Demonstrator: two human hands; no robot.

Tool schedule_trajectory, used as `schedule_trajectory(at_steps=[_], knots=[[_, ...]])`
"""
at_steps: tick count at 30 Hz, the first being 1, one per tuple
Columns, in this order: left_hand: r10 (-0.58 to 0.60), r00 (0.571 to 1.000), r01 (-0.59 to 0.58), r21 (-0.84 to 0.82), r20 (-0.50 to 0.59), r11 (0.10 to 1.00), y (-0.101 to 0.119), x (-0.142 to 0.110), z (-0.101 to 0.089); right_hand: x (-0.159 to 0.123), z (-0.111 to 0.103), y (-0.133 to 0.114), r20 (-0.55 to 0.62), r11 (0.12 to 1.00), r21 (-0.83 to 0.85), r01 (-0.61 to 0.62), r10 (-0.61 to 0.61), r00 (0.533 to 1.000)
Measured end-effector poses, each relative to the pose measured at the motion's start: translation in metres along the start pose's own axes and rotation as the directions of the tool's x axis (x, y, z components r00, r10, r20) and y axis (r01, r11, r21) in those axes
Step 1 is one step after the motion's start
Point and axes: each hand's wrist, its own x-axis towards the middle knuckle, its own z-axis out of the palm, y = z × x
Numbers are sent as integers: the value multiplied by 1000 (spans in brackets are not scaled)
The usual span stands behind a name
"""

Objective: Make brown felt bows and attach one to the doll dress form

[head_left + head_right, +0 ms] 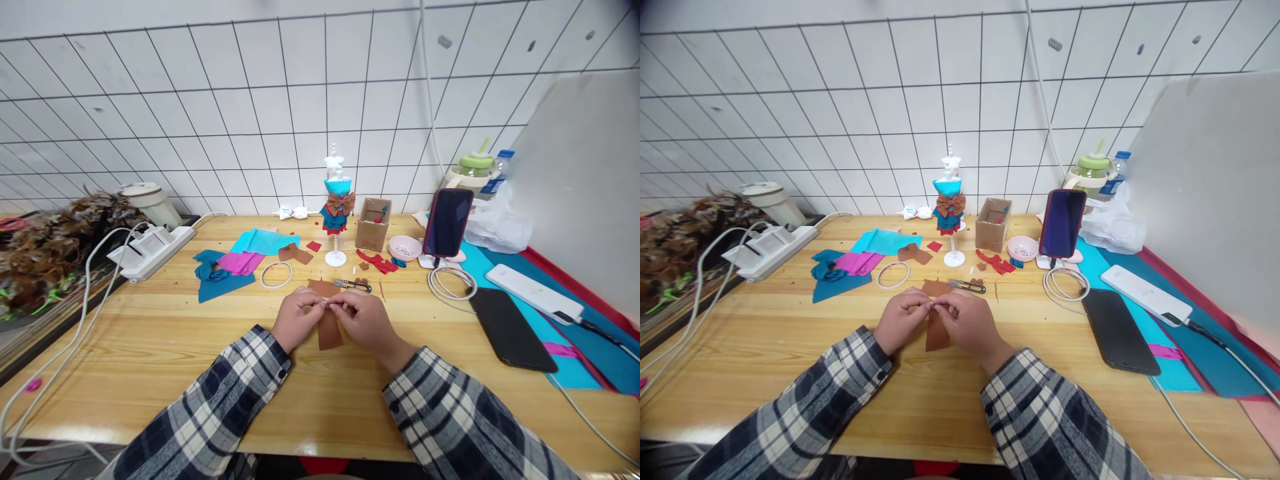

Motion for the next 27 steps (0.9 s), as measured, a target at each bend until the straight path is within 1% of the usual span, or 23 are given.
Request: schedule_trajectory(at_steps=[2,4,7,13,18,22,25,27], knots=[[-41,999,42,-46,25,998,0,0,-1,-1,-1,-1,8,999,-34,41,-41,999],[-66,995,72,-86,72,994,1,1,-2,-2,-1,-1,1,996,-70,61,-61,998],[-74,992,83,-88,103,993,1,2,-3,-2,-2,-2,3,993,-100,63,-63,998],[-15,996,13,30,91,999,2,2,-1,-1,-4,-2,40,987,-163,11,-5,999],[66,996,-76,177,60,981,2,-1,1,0,-3,-1,26,983,-180,-27,33,999],[122,990,-136,272,69,953,2,-2,1,0,-3,-3,14,984,-171,-53,56,998],[147,987,-159,271,66,949,4,-2,1,0,-1,-5,-10,986,-152,-72,72,997],[141,989,-148,195,50,970,5,-1,1,1,0,-6,-39,985,-107,-133,129,991]])
